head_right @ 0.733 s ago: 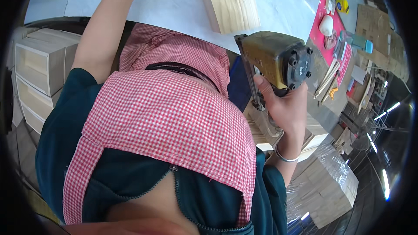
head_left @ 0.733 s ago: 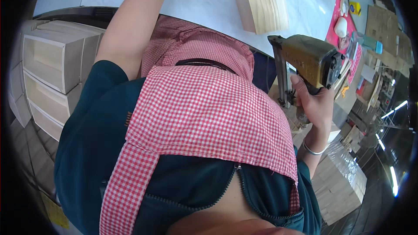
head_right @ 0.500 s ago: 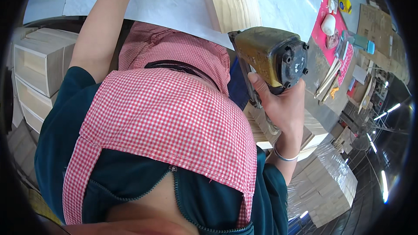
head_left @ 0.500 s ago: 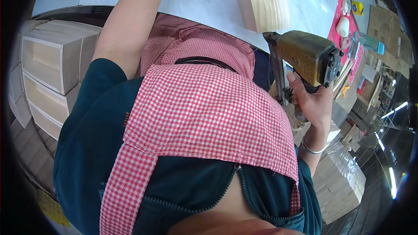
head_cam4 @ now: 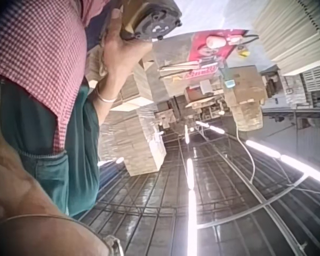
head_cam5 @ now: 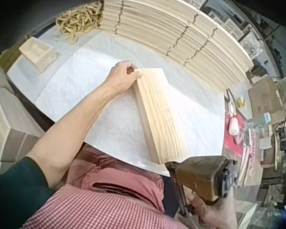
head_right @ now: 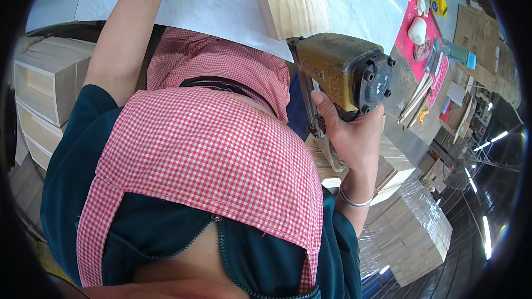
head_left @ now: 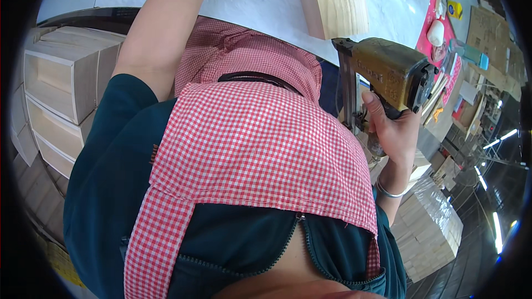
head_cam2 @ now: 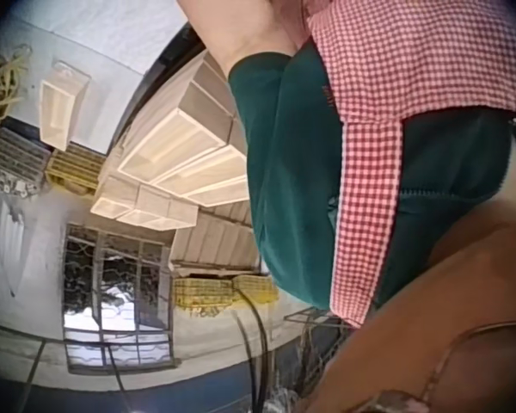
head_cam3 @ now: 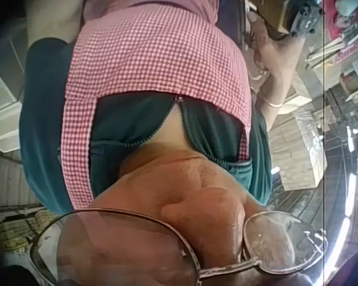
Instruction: Assemble wooden boxes by applying glue to the edges and securing the joints with a pneumatic nail gun.
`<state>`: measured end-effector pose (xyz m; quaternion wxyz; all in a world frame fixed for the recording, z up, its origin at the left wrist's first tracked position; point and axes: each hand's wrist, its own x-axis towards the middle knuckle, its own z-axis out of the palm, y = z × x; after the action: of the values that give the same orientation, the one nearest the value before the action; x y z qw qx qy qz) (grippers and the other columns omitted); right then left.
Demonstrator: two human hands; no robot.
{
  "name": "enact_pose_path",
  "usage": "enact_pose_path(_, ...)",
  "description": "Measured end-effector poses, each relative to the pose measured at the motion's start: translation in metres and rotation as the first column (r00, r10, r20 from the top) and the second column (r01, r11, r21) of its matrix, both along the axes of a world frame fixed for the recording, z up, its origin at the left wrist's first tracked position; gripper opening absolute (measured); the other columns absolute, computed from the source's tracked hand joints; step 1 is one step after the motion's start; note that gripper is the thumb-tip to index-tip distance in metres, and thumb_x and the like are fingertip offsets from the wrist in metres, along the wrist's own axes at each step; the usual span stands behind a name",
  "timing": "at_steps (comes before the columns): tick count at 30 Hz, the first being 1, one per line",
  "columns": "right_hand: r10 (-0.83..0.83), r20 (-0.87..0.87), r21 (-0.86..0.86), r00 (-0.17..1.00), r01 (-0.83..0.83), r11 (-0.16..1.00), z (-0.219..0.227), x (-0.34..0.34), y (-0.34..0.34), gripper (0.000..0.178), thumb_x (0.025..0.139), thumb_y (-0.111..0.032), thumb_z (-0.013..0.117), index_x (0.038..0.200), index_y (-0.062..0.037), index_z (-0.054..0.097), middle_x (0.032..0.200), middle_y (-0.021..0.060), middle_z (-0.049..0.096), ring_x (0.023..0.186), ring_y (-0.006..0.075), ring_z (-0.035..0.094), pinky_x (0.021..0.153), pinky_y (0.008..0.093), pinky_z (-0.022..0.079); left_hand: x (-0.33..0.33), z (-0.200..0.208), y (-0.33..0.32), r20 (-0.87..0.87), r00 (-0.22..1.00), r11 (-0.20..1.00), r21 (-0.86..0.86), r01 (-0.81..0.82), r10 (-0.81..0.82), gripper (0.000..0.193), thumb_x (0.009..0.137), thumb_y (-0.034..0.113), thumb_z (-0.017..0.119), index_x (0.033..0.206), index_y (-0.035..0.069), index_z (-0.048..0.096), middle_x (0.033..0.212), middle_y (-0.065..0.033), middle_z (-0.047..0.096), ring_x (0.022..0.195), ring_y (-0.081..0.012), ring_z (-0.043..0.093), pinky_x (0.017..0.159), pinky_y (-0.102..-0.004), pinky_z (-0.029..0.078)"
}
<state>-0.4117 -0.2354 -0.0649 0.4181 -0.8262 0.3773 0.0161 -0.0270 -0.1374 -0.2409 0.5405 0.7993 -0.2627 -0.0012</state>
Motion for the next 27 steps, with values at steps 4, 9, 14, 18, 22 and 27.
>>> enact_pose_path(4, 0.091, 0.096, 0.024, 0.991, -0.093, 0.995, -0.004, -0.023, -0.007, 0.029, 0.087, -0.018, 0.082, 0.103, 0.0008, 0.067, 0.065, 0.0031, 0.061, 0.046, 0.0096, 0.050, 0.041, 0.0215, 0.039, -0.018, 0.001, -0.001, -0.013, 1.000, 1.000, -0.006, 0.014, -0.014, 0.025, 0.084, 0.022, 0.068, 0.093, -0.002, 0.071, 0.085, -0.0140, 0.071, 0.077, -0.0263, 0.065, 0.072, -0.0349, 0.053)
enact_pose_path(9, -0.037, 0.063, -0.001, 0.997, 0.037, 0.999, 0.009, -0.050, -0.010, 0.027, 0.088, -0.021, 0.082, 0.099, 0.0003, 0.069, 0.061, 0.0020, 0.059, 0.045, 0.0094, 0.049, 0.041, 0.0213, 0.038, -0.049, 0.001, 0.003, -0.037, 0.999, 1.000, -0.002, 0.030, -0.030, 0.025, 0.085, 0.021, 0.066, 0.094, -0.002, 0.072, 0.087, -0.0139, 0.072, 0.077, -0.0263, 0.065, 0.073, -0.0348, 0.053)
enact_pose_path(14, -0.045, -0.005, -0.011, 0.999, 0.045, 0.999, 0.014, -0.072, -0.012, 0.027, 0.088, -0.023, 0.082, 0.097, -0.0001, 0.069, 0.060, 0.0015, 0.059, 0.044, 0.0094, 0.049, 0.041, 0.0213, 0.037, -0.080, 0.004, 0.007, -0.051, 0.998, 0.999, -0.003, 0.042, -0.042, 0.025, 0.086, 0.020, 0.065, 0.095, -0.001, 0.073, 0.089, -0.0139, 0.072, 0.078, -0.0263, 0.066, 0.073, -0.0348, 0.053)
enact_pose_path(18, 0.027, 0.000, -0.033, 1.000, -0.027, 0.999, 0.009, -0.094, -0.014, 0.028, 0.088, -0.024, 0.082, 0.095, -0.0003, 0.070, 0.058, 0.0012, 0.058, 0.044, 0.0093, 0.049, 0.041, 0.0216, 0.037, -0.107, 0.006, 0.012, -0.063, 0.997, 0.999, 0.005, 0.051, -0.050, 0.025, 0.087, 0.020, 0.064, 0.097, -0.001, 0.073, 0.090, -0.0139, 0.073, 0.078, -0.0263, 0.066, 0.074, -0.0347, 0.053)
enact_pose_path(22, 0.009, -0.040, -0.031, 0.999, -0.011, 0.999, 0.006, -0.124, -0.012, 0.028, 0.088, -0.025, 0.082, 0.095, -0.0004, 0.070, 0.057, 0.0012, 0.058, 0.044, 0.0092, 0.049, 0.041, 0.0218, 0.036, -0.137, 0.007, 0.017, -0.052, 0.996, 0.997, 0.012, 0.072, -0.071, 0.025, 0.087, 0.019, 0.064, 0.097, -0.002, 0.073, 0.091, -0.0142, 0.073, 0.079, -0.0262, 0.066, 0.074, -0.0347, 0.054)
enact_pose_path(27, 0.024, -0.073, -0.057, 0.997, -0.029, 0.998, 0.002, -0.171, -0.010, 0.029, 0.088, -0.025, 0.082, 0.095, -0.0002, 0.070, 0.057, 0.0014, 0.057, 0.043, 0.0091, 0.048, 0.041, 0.0220, 0.036, -0.186, 0.007, 0.024, -0.024, 0.997, 0.997, 0.005, 0.075, -0.075, 0.025, 0.088, 0.019, 0.063, 0.096, -0.003, 0.073, 0.089, -0.0147, 0.073, 0.079, -0.0268, 0.067, 0.075, -0.0352, 0.054)
